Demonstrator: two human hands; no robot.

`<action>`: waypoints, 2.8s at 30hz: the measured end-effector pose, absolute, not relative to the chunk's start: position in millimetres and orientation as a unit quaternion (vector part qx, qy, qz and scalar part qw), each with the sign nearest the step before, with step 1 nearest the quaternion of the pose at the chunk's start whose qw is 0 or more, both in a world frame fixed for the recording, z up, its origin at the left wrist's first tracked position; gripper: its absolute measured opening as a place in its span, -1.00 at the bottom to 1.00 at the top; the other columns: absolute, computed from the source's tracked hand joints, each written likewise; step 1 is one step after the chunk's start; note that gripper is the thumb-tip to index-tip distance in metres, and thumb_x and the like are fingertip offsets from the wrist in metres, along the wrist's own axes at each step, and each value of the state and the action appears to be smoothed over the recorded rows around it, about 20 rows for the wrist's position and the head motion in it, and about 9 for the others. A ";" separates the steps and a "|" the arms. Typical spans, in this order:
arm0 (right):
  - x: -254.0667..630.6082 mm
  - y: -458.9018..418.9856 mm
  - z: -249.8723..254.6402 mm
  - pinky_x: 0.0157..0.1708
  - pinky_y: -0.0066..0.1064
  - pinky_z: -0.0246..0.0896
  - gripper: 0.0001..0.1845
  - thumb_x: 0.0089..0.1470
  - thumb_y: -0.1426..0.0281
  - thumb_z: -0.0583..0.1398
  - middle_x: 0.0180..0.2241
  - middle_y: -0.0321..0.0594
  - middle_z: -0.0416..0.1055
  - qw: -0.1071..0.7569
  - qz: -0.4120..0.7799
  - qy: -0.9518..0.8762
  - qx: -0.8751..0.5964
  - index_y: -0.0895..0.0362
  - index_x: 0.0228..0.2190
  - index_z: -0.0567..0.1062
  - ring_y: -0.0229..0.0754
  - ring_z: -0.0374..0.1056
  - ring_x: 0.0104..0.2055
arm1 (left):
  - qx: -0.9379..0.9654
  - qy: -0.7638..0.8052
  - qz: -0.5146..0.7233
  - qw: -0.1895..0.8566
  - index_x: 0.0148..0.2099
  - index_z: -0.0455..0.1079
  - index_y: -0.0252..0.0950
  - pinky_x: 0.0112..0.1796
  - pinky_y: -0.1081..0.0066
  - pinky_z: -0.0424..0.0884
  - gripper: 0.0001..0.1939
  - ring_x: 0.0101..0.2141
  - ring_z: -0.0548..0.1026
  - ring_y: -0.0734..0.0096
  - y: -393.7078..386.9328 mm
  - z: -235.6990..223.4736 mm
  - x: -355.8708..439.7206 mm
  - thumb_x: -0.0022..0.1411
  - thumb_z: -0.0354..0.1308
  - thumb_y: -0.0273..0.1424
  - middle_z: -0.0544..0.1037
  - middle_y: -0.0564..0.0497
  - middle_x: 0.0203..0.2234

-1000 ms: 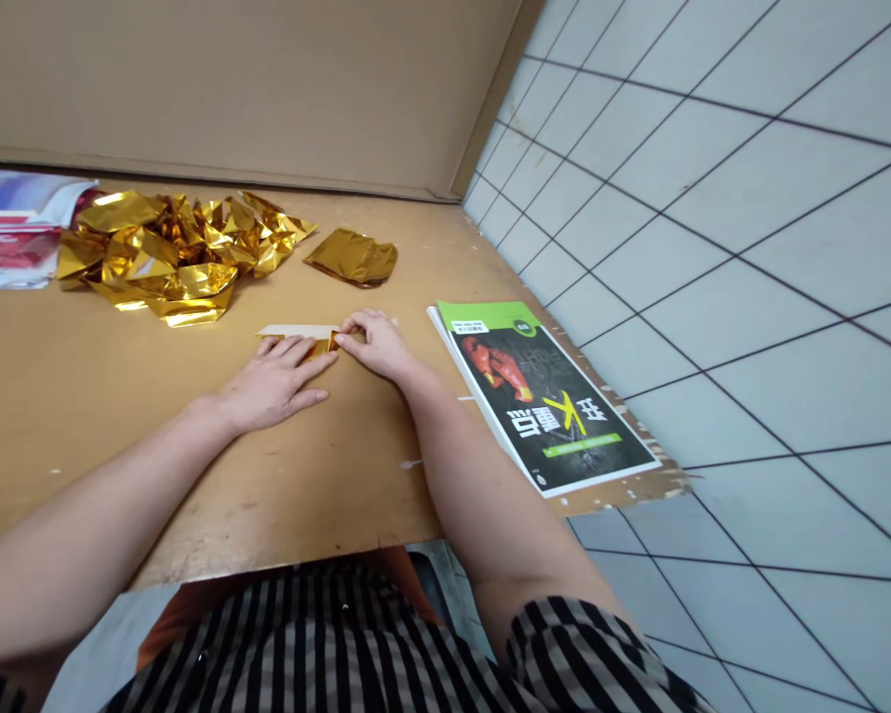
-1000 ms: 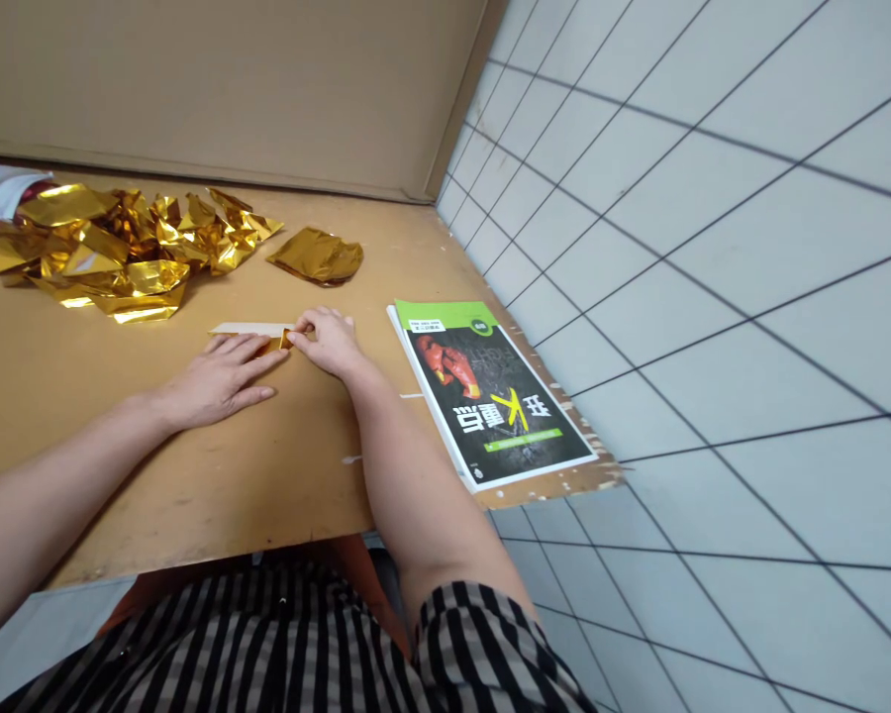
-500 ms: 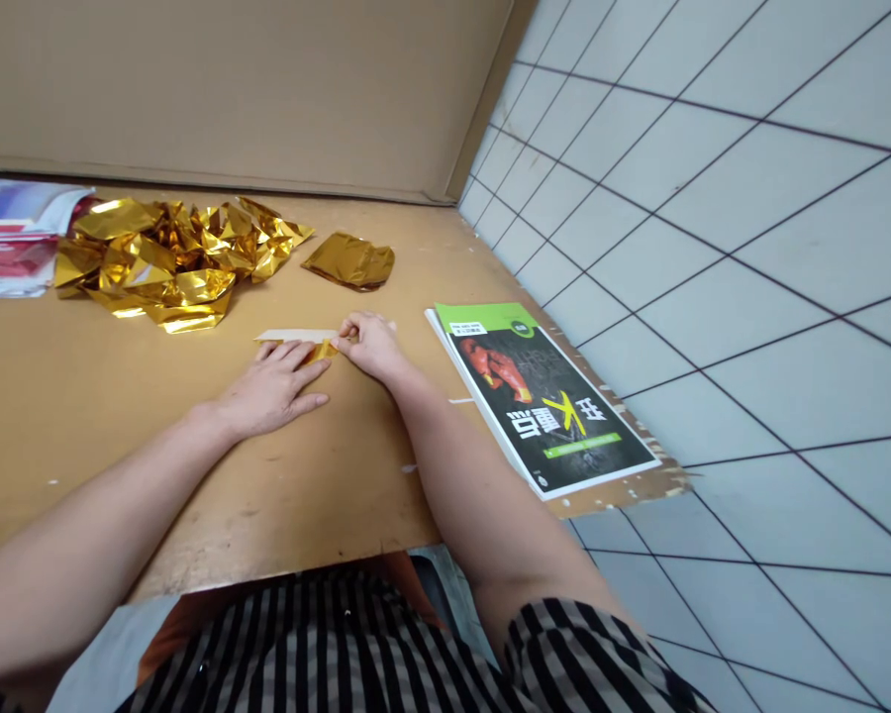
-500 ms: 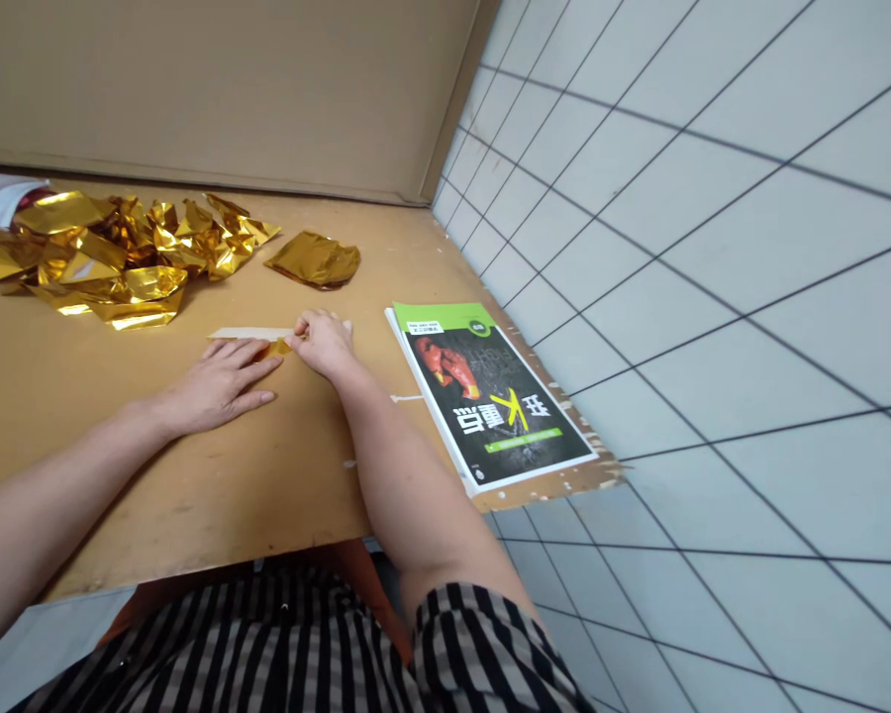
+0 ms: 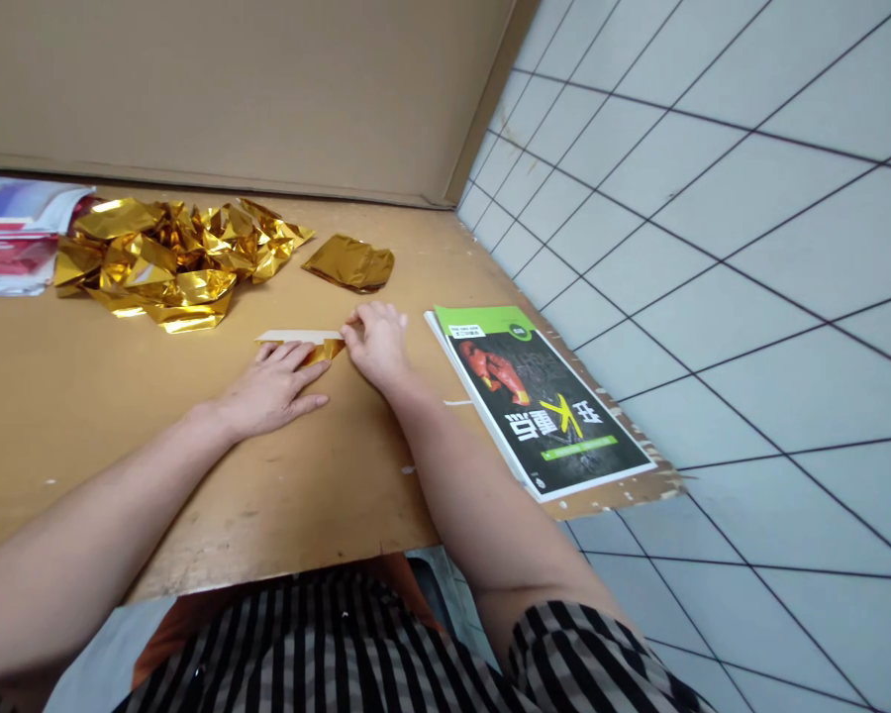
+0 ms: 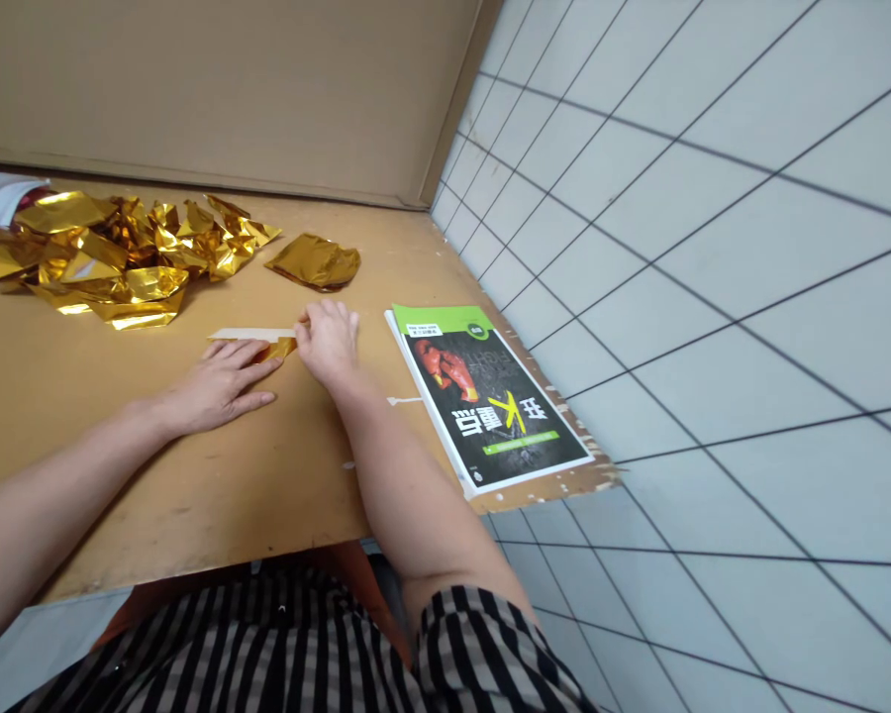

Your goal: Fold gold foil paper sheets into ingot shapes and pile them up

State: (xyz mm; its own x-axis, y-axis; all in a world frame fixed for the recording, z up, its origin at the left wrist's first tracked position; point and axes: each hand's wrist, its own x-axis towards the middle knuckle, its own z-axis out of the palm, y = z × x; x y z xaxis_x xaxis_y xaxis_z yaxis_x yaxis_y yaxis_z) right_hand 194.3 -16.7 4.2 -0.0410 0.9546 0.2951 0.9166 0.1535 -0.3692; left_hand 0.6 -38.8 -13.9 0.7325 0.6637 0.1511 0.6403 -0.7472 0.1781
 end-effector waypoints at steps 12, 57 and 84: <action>186.7 -8.2 0.9 -0.09 -0.16 0.05 -0.91 0.10 0.33 0.20 -0.18 -0.11 0.47 0.177 0.113 -0.720 -0.662 0.07 -0.32 0.47 0.01 0.29 -0.07 | 0.927 0.353 0.109 0.063 0.29 0.26 -0.12 0.19 -0.03 0.11 -0.43 0.21 0.22 0.00 -38.4 -14.2 -1.2 0.36 -0.10 -0.01 0.33 -0.14 0.21; 185.7 3.7 5.4 -0.05 -0.20 0.03 -0.92 -0.06 0.50 0.18 -0.34 -0.29 0.47 0.193 0.176 -0.742 -0.618 0.10 -0.47 0.48 -0.15 0.29 -0.23 | 0.747 0.546 0.241 0.292 -0.34 0.56 -0.29 -0.40 0.45 0.32 -0.80 -0.48 0.39 0.44 25.6 -4.0 -24.6 -0.09 0.23 -0.38 0.49 0.10 -0.53; 189.6 -14.8 4.8 -0.10 -0.19 -0.04 -0.73 0.16 0.53 0.03 -0.25 -0.05 0.48 0.122 0.018 -0.827 -0.548 0.15 -0.34 0.54 0.00 0.21 -0.09 | 0.911 0.371 0.160 -0.080 -0.33 0.51 -0.33 -0.25 0.22 0.41 -0.73 -0.31 0.43 0.16 5.6 -2.8 -29.5 0.20 -0.04 -0.54 0.49 -0.14 -0.44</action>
